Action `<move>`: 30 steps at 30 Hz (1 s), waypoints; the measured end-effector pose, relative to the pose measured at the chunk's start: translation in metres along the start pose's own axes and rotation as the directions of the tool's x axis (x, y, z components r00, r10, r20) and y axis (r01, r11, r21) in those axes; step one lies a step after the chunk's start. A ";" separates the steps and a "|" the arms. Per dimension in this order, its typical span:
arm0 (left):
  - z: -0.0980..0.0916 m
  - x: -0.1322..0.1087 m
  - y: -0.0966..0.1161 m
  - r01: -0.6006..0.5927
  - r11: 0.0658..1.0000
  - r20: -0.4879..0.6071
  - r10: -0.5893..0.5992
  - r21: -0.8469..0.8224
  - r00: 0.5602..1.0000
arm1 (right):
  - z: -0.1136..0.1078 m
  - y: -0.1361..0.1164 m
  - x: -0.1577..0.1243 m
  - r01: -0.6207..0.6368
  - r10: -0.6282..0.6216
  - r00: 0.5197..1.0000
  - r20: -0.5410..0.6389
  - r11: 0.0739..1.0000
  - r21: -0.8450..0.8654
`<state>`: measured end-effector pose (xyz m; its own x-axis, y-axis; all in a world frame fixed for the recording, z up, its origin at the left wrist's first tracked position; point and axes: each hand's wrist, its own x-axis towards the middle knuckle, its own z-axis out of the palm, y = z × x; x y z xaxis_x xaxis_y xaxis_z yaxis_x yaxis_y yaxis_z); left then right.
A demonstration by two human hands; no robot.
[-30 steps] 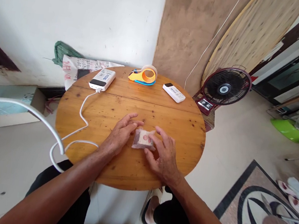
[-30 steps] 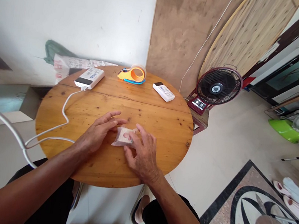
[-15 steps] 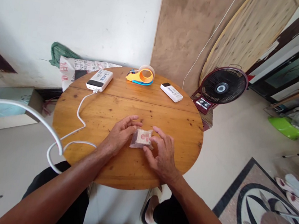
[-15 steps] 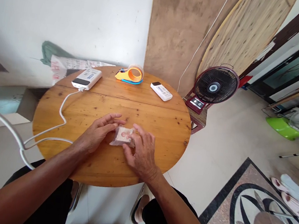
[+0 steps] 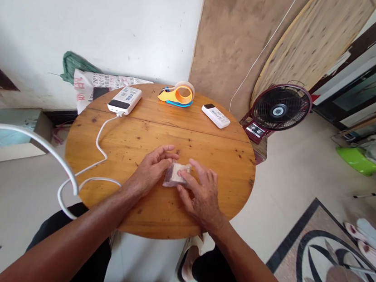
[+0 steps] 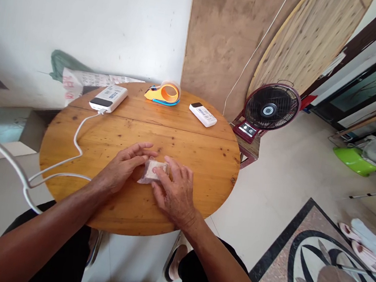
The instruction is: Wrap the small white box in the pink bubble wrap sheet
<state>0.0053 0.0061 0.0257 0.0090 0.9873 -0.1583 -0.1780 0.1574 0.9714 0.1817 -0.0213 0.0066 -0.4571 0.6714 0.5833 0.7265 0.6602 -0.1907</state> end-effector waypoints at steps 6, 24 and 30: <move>0.000 -0.001 0.000 0.010 1.000 -0.002 -0.010 0.001 1.000 | -0.002 0.002 -0.001 -0.113 0.132 0.987 -0.092 0.975 0.192; 0.000 0.000 0.000 -0.005 1.000 -0.022 0.004 -0.015 1.000 | -0.002 0.004 0.000 -0.123 0.134 0.990 -0.038 0.971 0.203; -0.001 0.002 -0.003 -0.011 1.000 -0.022 0.010 -0.026 1.000 | -0.003 0.003 0.000 -0.080 0.086 0.996 -0.035 0.985 0.153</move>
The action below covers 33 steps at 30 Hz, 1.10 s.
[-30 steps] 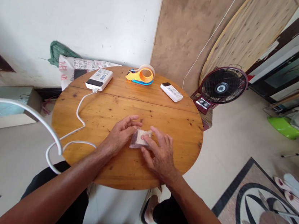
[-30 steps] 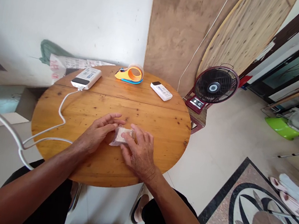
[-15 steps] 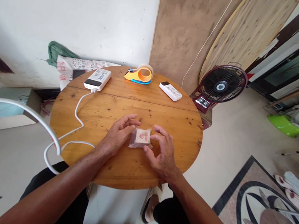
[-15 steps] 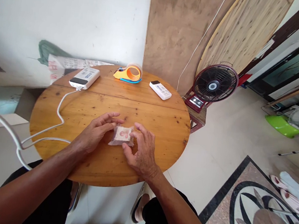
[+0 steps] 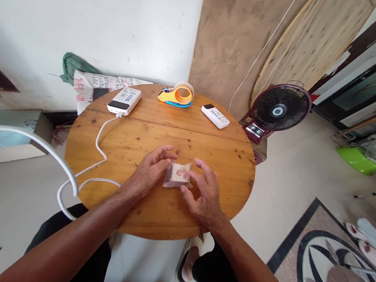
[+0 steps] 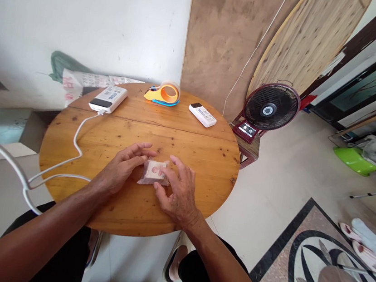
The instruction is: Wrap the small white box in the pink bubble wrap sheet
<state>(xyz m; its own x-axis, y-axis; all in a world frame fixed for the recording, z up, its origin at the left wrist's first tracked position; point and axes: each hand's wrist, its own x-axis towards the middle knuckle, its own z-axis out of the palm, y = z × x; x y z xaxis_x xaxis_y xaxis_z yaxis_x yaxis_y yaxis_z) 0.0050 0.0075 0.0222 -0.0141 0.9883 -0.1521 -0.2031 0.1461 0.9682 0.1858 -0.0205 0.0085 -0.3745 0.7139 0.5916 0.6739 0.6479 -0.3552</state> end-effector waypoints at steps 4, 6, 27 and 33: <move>0.000 0.000 -0.001 0.012 1.000 0.012 -0.012 0.000 1.000 | 0.000 -0.001 0.001 0.056 -0.053 0.997 0.051 0.997 -0.061; 0.000 -0.001 0.000 0.015 1.000 0.012 -0.015 0.006 1.000 | 0.000 -0.001 0.001 0.073 -0.067 0.995 0.074 0.994 -0.085; 0.001 -0.003 0.004 0.004 1.000 -0.014 -0.004 0.031 1.000 | -0.004 0.004 -0.001 -0.117 0.118 0.993 -0.008 0.985 0.126; 0.001 -0.004 0.006 0.007 1.000 -0.014 -0.007 0.025 1.000 | -0.005 0.003 -0.001 -0.110 0.109 0.994 0.013 0.981 0.158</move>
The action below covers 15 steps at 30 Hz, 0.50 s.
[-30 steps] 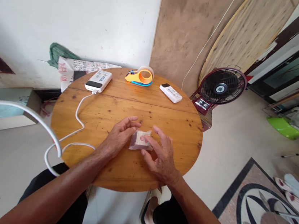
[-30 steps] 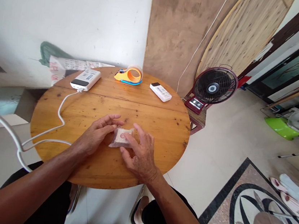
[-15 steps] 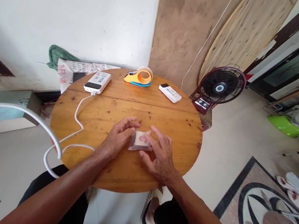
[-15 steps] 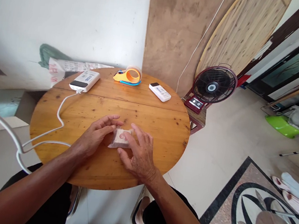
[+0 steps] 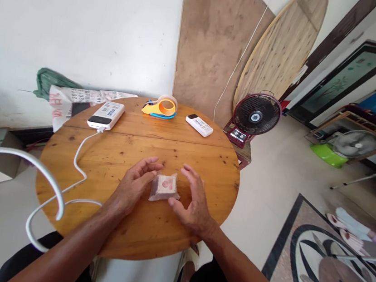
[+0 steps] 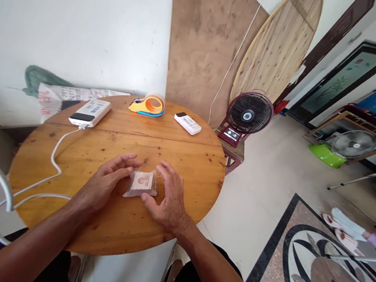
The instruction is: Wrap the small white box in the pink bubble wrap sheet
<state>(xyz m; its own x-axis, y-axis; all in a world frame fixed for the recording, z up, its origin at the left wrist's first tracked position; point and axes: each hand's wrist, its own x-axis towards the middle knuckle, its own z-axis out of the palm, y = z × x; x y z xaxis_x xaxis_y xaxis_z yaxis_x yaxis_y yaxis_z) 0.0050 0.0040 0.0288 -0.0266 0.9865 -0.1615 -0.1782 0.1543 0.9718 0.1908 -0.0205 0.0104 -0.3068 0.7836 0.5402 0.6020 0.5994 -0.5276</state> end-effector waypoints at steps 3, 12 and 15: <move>0.000 0.000 0.000 -0.005 1.000 0.001 0.005 -0.007 1.000 | 0.000 0.001 0.001 -0.006 0.006 1.000 0.021 1.000 -0.001; -0.001 0.001 -0.004 0.014 0.997 0.052 -0.010 -0.070 0.999 | 0.004 0.007 0.005 -0.138 0.129 0.982 0.138 0.989 0.057; 0.000 0.001 -0.004 -0.007 0.998 0.038 0.010 -0.059 0.999 | 0.005 0.009 0.006 -0.185 0.165 0.970 0.179 0.978 0.102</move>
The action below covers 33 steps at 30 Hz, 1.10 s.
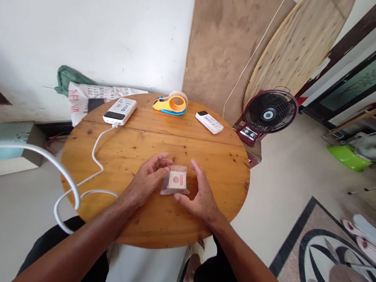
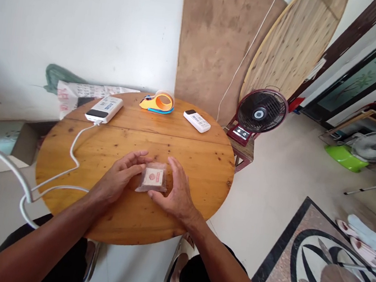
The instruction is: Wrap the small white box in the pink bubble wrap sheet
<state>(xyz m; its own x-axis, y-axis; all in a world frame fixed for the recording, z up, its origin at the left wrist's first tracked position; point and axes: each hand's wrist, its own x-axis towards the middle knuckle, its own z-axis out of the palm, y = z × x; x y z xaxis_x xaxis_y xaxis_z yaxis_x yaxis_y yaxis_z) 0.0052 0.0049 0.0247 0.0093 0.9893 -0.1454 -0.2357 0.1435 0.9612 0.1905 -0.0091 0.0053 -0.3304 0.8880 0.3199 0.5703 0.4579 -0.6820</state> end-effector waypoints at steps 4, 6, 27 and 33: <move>0.000 0.000 0.000 -0.015 0.999 -0.030 0.016 0.043 0.999 | 0.001 0.003 0.003 -0.052 0.050 0.998 0.034 0.998 0.048; 0.000 0.000 0.000 -0.017 0.999 -0.029 0.018 0.043 0.999 | 0.002 0.003 0.004 -0.066 0.063 0.997 0.043 0.996 0.059; 0.000 0.001 -0.001 -0.012 1.000 0.025 0.012 0.028 1.000 | -0.012 0.008 0.016 -0.097 0.069 0.983 0.168 0.982 0.163; 0.001 0.001 -0.001 -0.010 0.999 0.058 0.007 0.045 0.998 | -0.012 0.012 0.023 -0.110 0.068 0.970 0.234 0.979 0.170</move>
<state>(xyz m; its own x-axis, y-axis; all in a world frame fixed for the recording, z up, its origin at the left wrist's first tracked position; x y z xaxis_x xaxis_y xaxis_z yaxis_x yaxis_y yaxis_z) 0.0062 0.0059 0.0235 0.0642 0.9901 -0.1246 -0.1917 0.1348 0.9722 0.1990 0.0174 0.0126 -0.4579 0.8822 0.1098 0.4665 0.3435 -0.8151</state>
